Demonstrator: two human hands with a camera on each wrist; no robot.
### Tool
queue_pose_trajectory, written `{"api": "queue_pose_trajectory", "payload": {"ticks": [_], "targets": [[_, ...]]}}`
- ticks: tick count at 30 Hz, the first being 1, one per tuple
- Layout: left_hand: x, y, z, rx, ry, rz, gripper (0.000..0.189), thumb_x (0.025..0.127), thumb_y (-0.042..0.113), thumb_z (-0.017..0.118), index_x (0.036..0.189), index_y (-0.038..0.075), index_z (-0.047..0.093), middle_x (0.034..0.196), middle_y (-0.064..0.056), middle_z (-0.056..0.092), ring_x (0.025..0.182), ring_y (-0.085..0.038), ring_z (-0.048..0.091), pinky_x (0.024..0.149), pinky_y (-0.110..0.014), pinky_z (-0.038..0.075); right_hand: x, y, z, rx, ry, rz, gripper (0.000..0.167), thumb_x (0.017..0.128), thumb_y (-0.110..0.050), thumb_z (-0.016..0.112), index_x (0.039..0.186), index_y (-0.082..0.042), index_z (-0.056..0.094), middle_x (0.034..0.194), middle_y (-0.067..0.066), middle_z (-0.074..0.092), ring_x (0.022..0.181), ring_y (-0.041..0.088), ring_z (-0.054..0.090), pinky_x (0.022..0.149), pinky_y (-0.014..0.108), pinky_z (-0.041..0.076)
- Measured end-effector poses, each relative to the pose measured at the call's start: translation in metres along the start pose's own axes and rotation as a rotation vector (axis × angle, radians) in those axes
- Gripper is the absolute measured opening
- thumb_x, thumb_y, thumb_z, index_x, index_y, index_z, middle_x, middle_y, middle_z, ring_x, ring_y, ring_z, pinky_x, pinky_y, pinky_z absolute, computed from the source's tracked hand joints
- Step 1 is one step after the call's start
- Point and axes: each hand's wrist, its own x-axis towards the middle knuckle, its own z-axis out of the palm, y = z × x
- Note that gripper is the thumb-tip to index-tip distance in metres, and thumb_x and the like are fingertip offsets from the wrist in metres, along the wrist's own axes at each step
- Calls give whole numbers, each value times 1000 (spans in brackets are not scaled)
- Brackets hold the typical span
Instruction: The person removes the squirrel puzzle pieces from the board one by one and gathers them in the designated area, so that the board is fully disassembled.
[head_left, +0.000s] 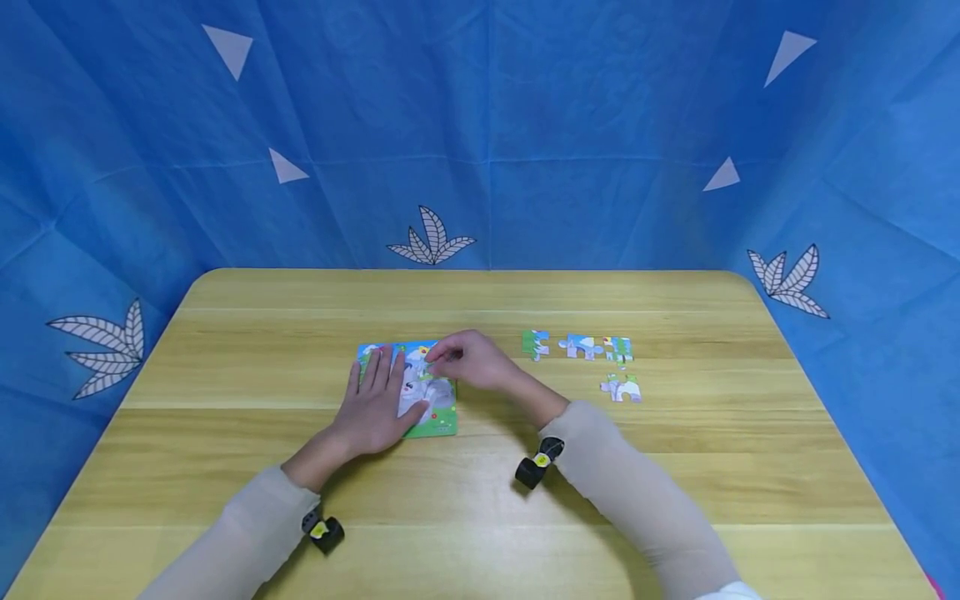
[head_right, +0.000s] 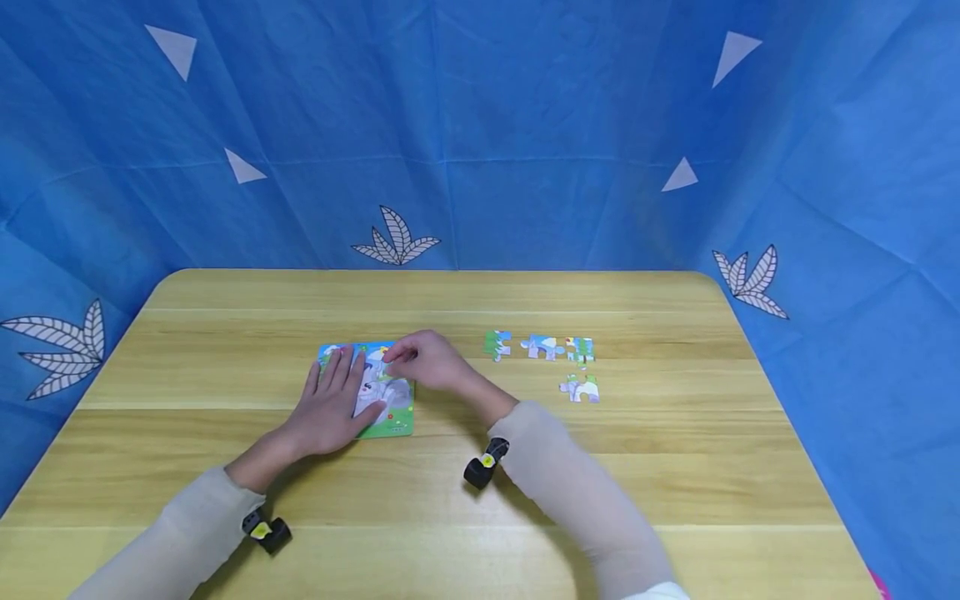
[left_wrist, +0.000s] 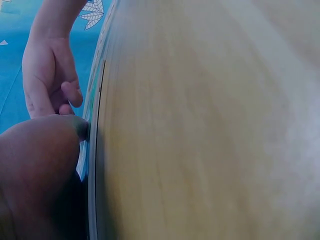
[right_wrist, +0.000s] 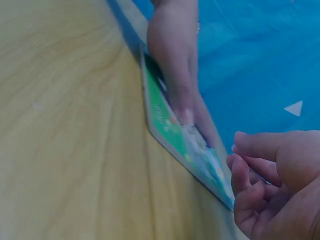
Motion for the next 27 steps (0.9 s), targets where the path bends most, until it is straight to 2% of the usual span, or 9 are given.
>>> {"api": "queue_pose_trajectory", "payload": {"ticks": [6,15,21,23,27], "targets": [[1,1,0,-3,7,8,90,104,56,41,162,-2,3,168,-21,-9,154,-39,-12,120,-60,-12,8,-1,14,-80,55,28,12,94,-8,73,105,-6,78,97,2,74,85,11,62,78,24,51],[2,-4,4,-7,23,39,90,105,57,41,161,-3,5,168,-22,-9,154,-40,-12,119,-61,-11,10,-8,30,-231,131,108,4,92,-14,76,95,-12,79,75,-6,66,66,7,55,63,22,43],[0,-6,3,-33,44,56,91,104,55,45,161,-4,6,168,-22,-9,154,-40,-13,119,-61,-11,11,-10,36,-288,151,122,5,90,-18,79,93,-15,78,71,-9,61,63,6,52,58,21,40],[-1,-6,2,-47,43,65,91,104,55,45,161,-4,5,168,-23,-8,154,-40,-13,119,-61,-12,11,-10,38,-307,154,128,5,90,-20,80,92,-16,78,70,-9,60,63,5,51,58,21,39],[-5,-9,-3,-145,49,119,90,104,51,49,159,-8,8,167,-27,-4,154,-44,-10,118,-63,-12,11,-11,39,-328,165,142,5,89,-22,81,91,-18,77,70,-10,58,63,5,50,57,22,38]]}}
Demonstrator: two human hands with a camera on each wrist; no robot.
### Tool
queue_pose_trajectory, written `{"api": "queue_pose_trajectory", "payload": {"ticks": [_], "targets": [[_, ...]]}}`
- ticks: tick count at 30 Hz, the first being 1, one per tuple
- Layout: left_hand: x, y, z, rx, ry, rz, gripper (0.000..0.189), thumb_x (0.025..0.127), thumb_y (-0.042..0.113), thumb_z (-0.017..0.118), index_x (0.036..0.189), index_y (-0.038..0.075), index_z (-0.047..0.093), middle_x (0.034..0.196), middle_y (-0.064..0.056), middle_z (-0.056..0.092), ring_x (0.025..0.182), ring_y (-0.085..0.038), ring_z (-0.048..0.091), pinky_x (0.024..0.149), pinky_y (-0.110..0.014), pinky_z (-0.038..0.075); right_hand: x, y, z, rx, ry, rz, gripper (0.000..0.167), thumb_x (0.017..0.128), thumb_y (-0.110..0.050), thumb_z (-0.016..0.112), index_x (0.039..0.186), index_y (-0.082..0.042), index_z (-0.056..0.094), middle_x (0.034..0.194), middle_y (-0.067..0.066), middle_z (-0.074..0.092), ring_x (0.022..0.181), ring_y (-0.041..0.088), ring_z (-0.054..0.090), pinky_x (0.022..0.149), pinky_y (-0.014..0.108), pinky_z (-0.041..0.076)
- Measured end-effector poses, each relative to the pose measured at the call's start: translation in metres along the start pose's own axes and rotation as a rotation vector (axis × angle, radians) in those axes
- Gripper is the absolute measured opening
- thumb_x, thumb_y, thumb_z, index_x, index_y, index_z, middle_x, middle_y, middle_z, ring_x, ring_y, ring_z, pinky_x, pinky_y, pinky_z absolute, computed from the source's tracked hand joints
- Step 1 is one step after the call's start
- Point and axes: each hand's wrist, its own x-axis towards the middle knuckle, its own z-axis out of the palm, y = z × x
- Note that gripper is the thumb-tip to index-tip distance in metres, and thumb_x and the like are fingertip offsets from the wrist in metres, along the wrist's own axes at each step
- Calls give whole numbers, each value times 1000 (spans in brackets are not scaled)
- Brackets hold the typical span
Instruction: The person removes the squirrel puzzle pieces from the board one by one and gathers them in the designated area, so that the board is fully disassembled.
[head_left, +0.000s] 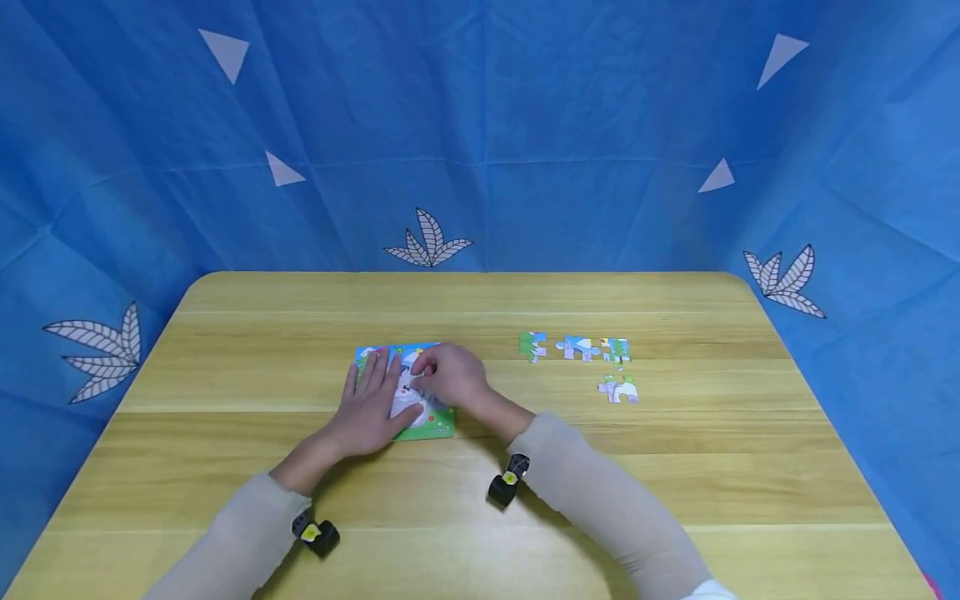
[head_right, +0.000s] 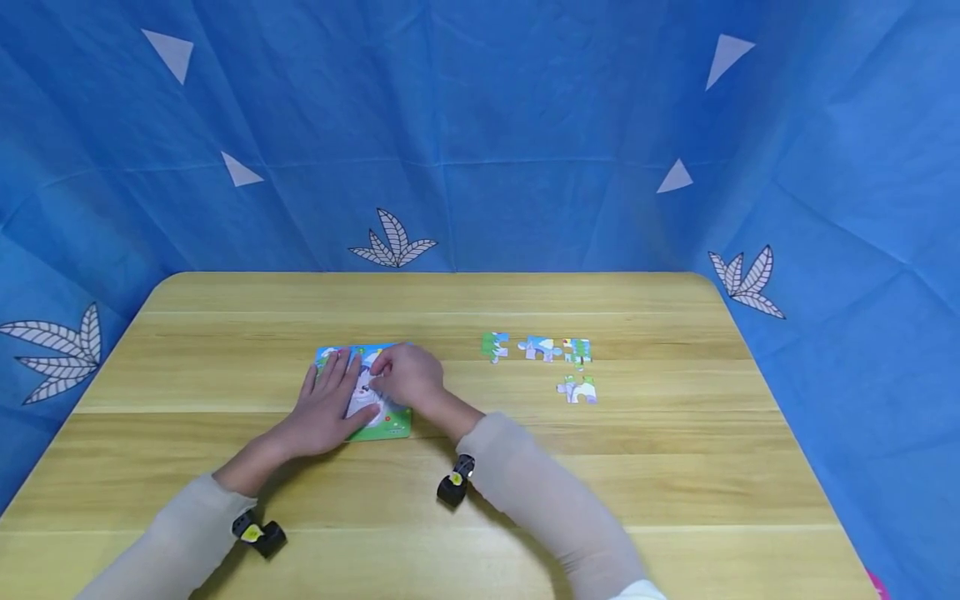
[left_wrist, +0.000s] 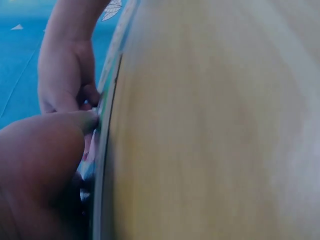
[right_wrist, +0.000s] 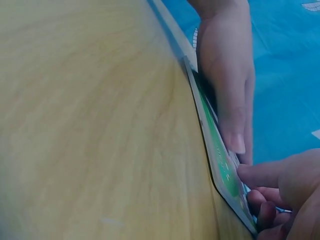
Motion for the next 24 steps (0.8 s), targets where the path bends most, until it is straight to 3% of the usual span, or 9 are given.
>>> {"api": "queue_pose_trajectory", "payload": {"ticks": [5,10,15,24], "targets": [[-9,-11,-12,-70,1,67,88,103,40,57,156,-14,13,166,-30,4,154,-45,-1,121,-61,-3,0,-1,1,-19,9,10,5,88,-22,81,88,-19,77,68,-11,57,61,5,49,56,22,36],[-18,-19,-18,-13,-2,53,88,104,41,57,156,-15,12,166,-30,3,153,-46,-1,121,-61,7,0,-2,1,-32,17,23,7,88,-23,82,84,-21,75,69,-11,57,62,5,49,57,23,35],[-21,-21,-17,15,-6,42,88,105,43,52,156,-15,10,165,-32,1,153,-48,-3,120,-63,6,0,-3,-1,-28,7,34,6,87,-23,81,84,-21,76,69,-12,58,62,6,50,57,24,36],[-16,-27,-12,91,-75,-4,89,107,51,42,158,-11,3,167,-26,-9,154,-41,-13,122,-60,0,0,-5,-3,22,-7,46,7,86,-22,82,84,-20,75,70,-10,62,63,7,53,58,24,38]]}}
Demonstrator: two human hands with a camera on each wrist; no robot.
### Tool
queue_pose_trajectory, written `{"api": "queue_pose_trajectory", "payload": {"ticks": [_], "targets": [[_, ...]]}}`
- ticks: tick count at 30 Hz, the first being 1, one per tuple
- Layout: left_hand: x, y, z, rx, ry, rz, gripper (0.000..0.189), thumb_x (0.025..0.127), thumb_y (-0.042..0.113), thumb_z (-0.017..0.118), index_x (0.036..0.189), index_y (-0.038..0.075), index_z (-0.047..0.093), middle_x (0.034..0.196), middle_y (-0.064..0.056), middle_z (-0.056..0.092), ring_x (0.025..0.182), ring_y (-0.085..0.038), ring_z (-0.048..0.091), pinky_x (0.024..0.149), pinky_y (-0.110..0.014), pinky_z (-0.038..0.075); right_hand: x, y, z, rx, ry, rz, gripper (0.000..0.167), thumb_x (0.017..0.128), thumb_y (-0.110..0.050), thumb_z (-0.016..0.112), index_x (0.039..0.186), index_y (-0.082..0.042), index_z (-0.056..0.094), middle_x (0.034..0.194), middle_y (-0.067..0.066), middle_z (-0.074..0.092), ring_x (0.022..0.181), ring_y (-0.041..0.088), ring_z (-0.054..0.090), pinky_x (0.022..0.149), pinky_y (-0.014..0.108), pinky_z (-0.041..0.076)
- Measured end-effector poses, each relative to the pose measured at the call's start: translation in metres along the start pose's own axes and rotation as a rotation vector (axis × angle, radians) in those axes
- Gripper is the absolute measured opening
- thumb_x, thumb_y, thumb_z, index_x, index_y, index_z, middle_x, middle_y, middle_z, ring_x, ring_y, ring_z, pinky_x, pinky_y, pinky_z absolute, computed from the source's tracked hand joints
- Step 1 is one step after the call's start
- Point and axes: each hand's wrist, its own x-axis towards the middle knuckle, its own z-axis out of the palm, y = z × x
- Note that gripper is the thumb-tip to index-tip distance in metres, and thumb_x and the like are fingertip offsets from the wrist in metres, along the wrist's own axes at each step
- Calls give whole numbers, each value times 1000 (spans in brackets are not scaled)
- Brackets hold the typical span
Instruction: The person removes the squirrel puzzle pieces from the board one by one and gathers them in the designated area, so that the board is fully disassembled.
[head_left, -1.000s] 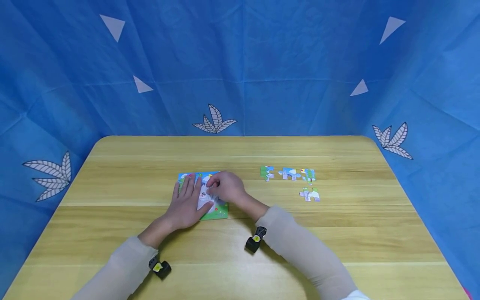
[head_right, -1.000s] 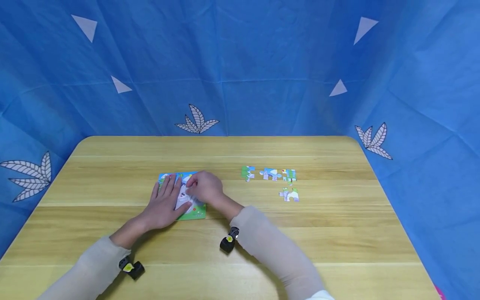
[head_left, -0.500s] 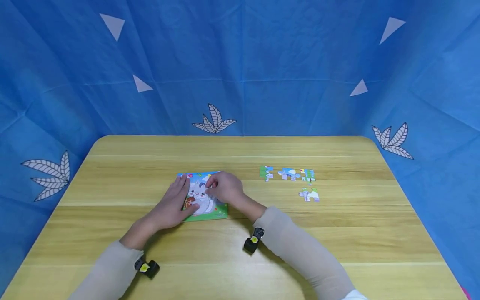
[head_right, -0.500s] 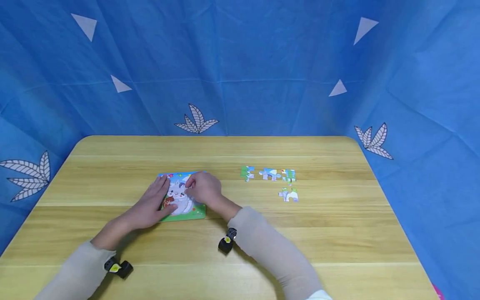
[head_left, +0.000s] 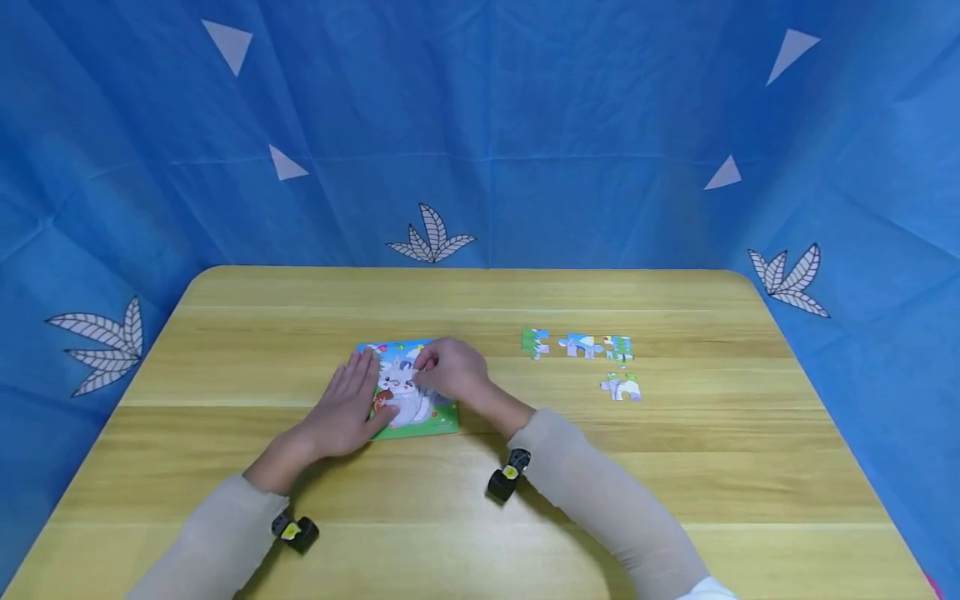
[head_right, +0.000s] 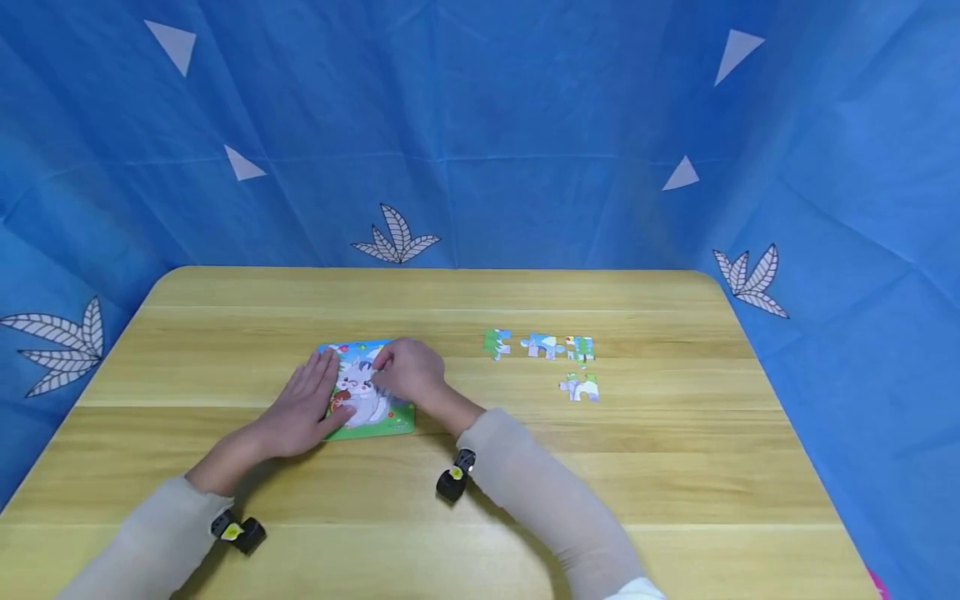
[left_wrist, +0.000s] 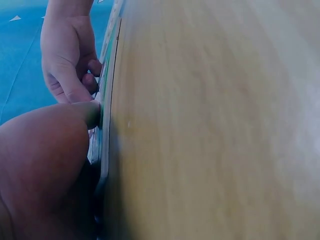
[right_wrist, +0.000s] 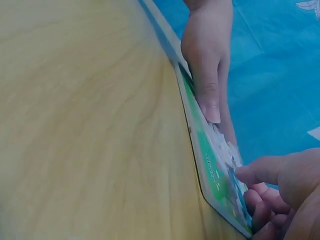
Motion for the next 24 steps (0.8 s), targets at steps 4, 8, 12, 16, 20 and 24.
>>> {"api": "queue_pose_trajectory", "payload": {"ticks": [4,8,12,16,20,24], "targets": [[2,-1,0,3,-15,0,90,107,52,42,158,-11,2,167,-26,-10,154,-40,-14,122,-59,-1,0,0,-2,40,-7,2,8,86,-21,82,86,-18,75,74,-10,65,65,8,57,61,25,41],[2,-2,1,-2,-17,-3,91,107,53,41,158,-10,1,167,-25,-11,154,-39,-15,122,-59,-2,-2,-1,-3,89,-7,7,7,87,-21,81,88,-17,75,77,-9,67,68,9,59,63,25,43],[2,-2,1,-2,-18,-8,90,107,52,42,159,-9,0,167,-25,-12,153,-38,-16,122,-58,-2,-2,-1,-3,154,-4,36,6,89,-22,80,88,-17,76,78,-8,69,69,10,61,62,26,44],[1,-1,2,-6,-10,-4,90,107,49,44,158,-10,0,167,-26,-11,153,-39,-16,122,-59,-3,-2,0,-1,220,-5,70,7,89,-23,80,87,-18,76,77,-7,69,69,12,61,61,27,45],[1,-1,2,-2,-4,-4,90,107,49,44,158,-9,0,167,-25,-11,153,-39,-16,122,-58,-3,-2,1,-1,268,-1,79,5,89,-22,80,87,-18,77,78,-6,70,71,12,62,63,28,46],[1,-1,1,-5,-13,-12,89,107,49,44,159,-8,-1,167,-24,-12,154,-37,-17,122,-57,-3,-3,2,-2,326,-2,85,4,91,-20,79,90,-17,77,79,-4,70,72,13,62,66,28,47]]}}
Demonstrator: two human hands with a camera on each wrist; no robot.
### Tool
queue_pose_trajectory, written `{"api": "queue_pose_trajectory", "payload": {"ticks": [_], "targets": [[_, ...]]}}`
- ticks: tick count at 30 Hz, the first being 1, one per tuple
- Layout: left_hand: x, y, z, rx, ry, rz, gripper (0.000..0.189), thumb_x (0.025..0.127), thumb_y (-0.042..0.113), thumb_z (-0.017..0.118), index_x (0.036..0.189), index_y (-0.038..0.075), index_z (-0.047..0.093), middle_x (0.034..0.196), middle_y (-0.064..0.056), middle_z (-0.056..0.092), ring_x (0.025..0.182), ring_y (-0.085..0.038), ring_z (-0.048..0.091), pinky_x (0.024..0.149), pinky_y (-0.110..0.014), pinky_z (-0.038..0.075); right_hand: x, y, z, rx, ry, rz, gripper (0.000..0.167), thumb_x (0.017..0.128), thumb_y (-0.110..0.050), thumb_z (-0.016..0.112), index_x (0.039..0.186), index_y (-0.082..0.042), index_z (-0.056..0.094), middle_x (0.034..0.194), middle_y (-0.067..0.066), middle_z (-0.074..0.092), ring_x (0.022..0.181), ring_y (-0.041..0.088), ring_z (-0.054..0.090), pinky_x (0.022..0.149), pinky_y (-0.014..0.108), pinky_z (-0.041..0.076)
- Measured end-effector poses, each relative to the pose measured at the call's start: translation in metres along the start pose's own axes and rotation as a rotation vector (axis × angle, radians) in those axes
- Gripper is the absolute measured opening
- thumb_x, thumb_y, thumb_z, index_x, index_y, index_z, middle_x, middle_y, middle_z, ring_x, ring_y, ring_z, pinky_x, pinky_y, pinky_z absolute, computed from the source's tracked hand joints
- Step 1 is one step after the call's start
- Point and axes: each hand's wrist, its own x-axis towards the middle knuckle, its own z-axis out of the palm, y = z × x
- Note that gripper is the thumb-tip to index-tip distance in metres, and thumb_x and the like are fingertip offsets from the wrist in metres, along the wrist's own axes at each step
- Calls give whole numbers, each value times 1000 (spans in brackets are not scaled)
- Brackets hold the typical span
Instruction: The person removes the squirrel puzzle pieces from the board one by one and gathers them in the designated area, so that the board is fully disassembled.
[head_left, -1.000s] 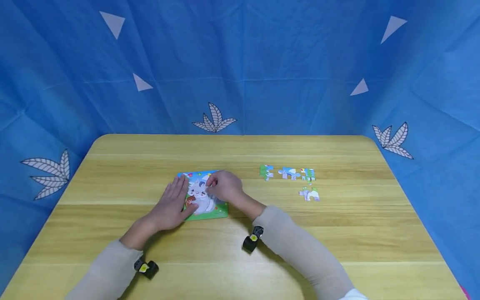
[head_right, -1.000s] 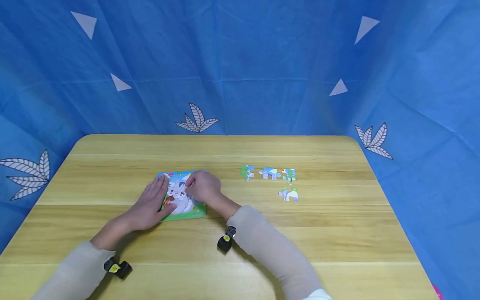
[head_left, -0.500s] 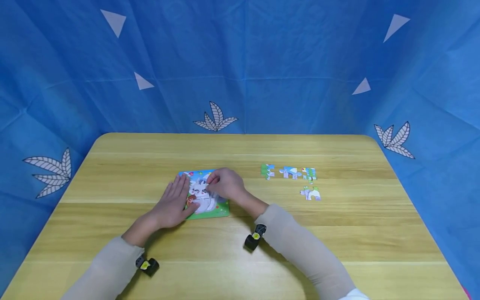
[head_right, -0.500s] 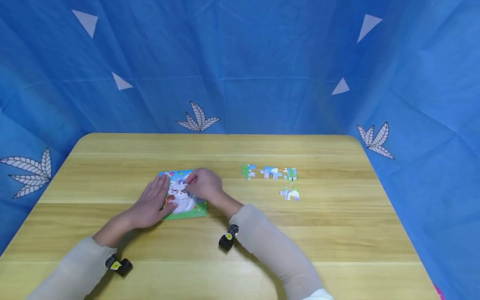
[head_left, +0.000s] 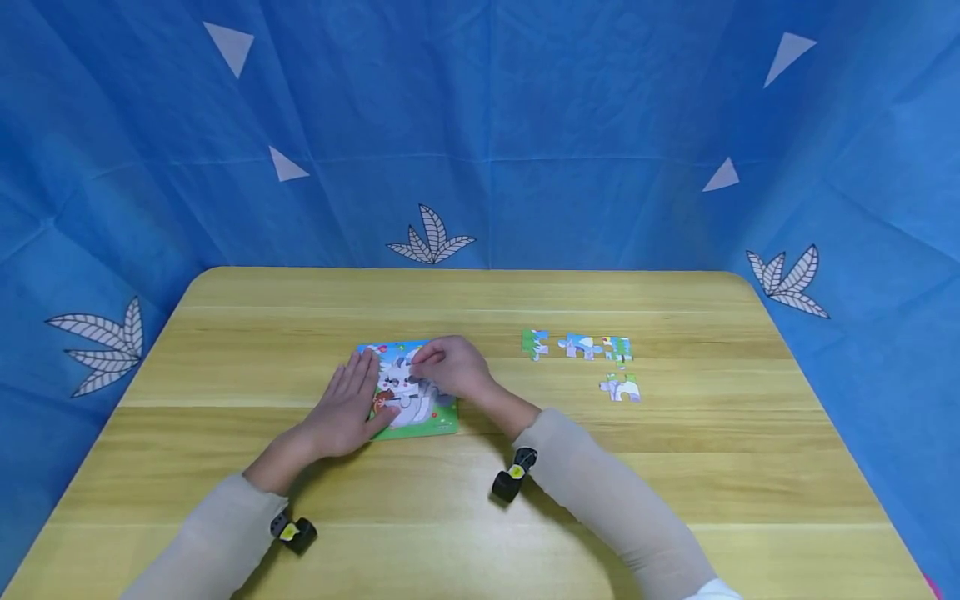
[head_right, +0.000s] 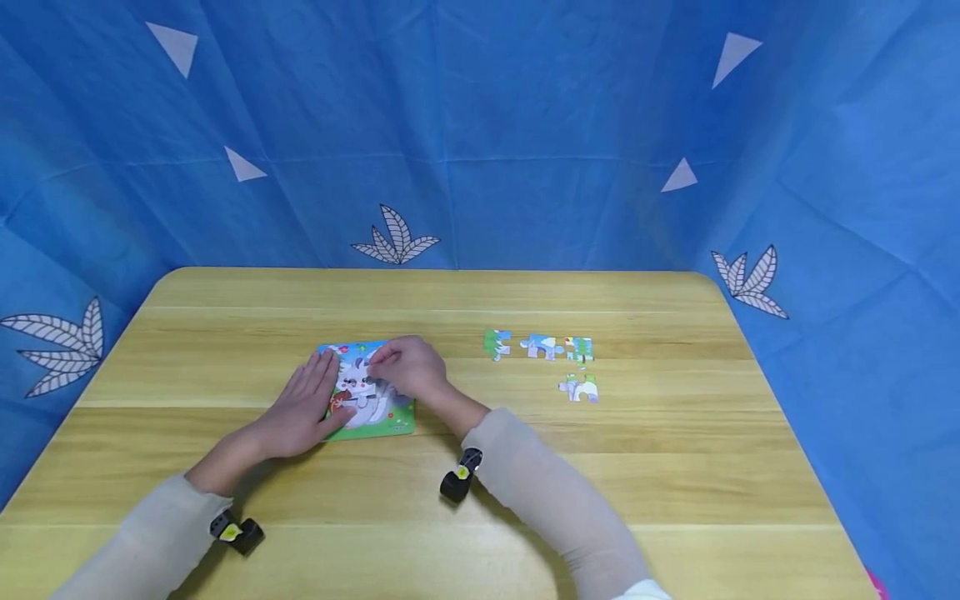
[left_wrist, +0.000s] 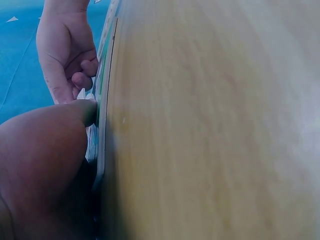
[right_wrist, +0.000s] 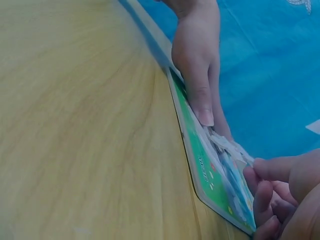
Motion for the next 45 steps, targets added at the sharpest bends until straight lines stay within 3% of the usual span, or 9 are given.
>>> {"api": "queue_pose_trajectory", "payload": {"ticks": [10,19,29,37,45], "targets": [[1,0,-1,-3,-5,-6,90,107,51,43,159,-8,-1,167,-23,-12,154,-37,-17,122,-58,-3,-2,4,-20,240,-65,10,13,92,-13,76,103,-4,75,90,4,72,82,19,64,72,27,52],[2,-2,-1,5,13,9,90,106,52,43,159,-8,1,167,-24,-10,154,-38,-15,122,-58,-3,-7,7,-42,317,-78,40,15,92,-11,75,105,-3,74,97,5,73,94,26,66,86,36,55],[2,-3,1,1,12,7,89,107,49,44,159,-7,0,168,-23,-11,154,-37,-15,122,-57,-2,-16,21,-66,299,-49,59,14,93,-13,75,103,-4,75,100,4,74,86,23,62,81,33,52],[0,-1,1,-7,9,4,89,107,50,44,159,-7,0,168,-22,-11,154,-37,-15,122,-58,-2,-32,39,-96,223,-28,71,15,95,-18,73,104,-7,75,99,4,73,80,23,56,76,36,48],[0,-2,3,-1,5,-8,90,107,53,42,160,-6,-1,168,-20,-12,154,-35,-16,123,-56,-2,-50,57,-126,225,-14,93,18,96,-18,72,105,-3,72,95,1,75,81,24,57,76,36,47]]}}
